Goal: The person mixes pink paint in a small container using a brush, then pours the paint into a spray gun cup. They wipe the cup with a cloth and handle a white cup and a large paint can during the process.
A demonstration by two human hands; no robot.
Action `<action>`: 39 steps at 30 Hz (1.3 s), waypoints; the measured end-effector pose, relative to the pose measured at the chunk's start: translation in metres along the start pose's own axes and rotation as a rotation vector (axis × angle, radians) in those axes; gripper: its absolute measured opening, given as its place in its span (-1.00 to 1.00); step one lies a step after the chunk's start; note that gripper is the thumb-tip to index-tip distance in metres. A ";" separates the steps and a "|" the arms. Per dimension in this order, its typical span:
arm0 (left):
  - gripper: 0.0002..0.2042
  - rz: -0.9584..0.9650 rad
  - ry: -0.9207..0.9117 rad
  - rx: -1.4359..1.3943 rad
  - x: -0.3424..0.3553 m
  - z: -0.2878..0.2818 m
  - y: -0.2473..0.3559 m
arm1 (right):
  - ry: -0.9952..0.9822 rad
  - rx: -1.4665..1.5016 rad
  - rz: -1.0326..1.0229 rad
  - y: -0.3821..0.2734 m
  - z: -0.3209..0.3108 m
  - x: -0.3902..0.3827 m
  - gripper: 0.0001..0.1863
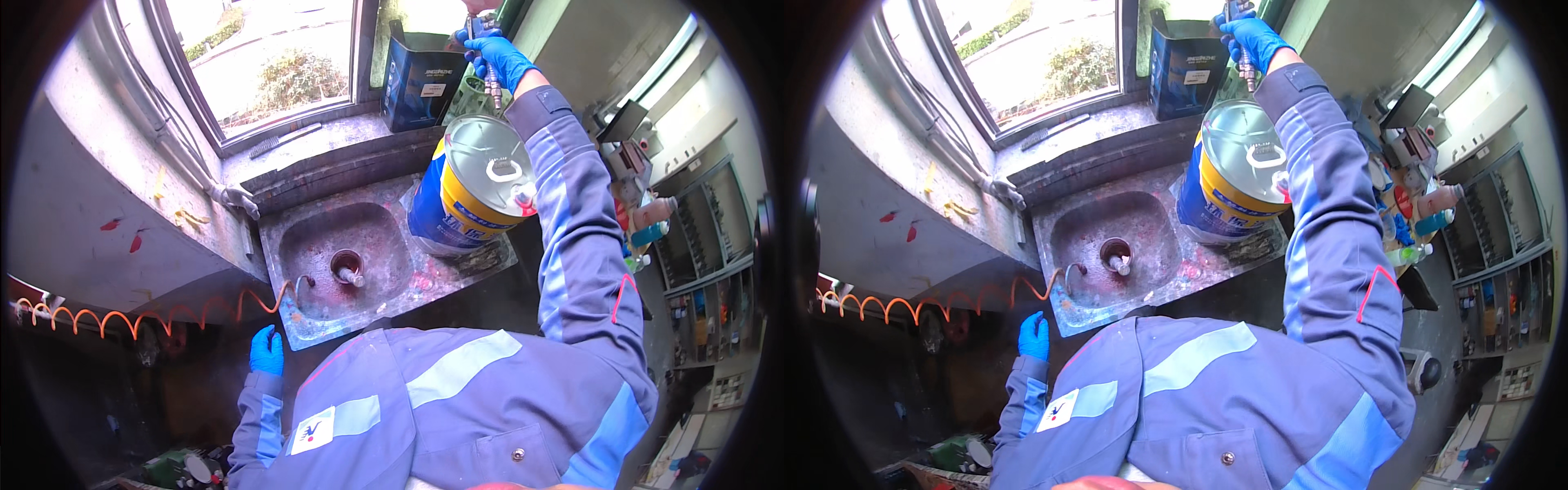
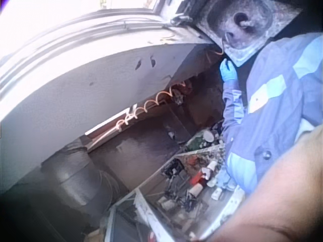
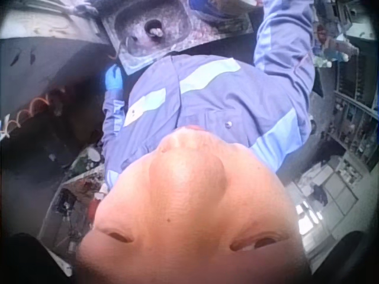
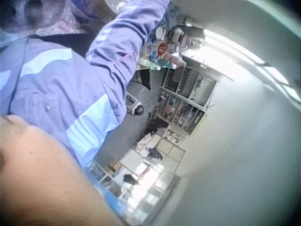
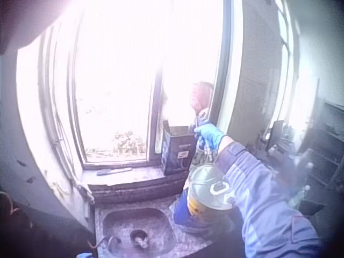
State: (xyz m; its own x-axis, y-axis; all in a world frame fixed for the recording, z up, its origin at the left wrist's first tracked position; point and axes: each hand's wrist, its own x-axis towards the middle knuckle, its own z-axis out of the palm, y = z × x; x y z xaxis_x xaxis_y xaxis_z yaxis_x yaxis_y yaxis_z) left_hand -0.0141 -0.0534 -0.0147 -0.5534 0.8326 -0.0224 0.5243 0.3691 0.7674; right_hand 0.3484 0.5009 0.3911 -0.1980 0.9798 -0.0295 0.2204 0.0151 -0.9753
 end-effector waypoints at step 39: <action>0.09 1.893 -1.426 0.131 0.007 0.071 0.473 | -0.285 -0.025 0.142 0.299 0.007 -0.530 -0.23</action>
State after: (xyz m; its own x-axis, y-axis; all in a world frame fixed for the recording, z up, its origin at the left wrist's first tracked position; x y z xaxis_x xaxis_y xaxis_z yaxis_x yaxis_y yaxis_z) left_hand 0.2758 0.1561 0.3030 0.9748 -0.2078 0.0811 -0.2221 -0.8697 0.4409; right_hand 0.5130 -0.0146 0.1133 -0.4222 0.8773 -0.2281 0.2876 -0.1090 -0.9515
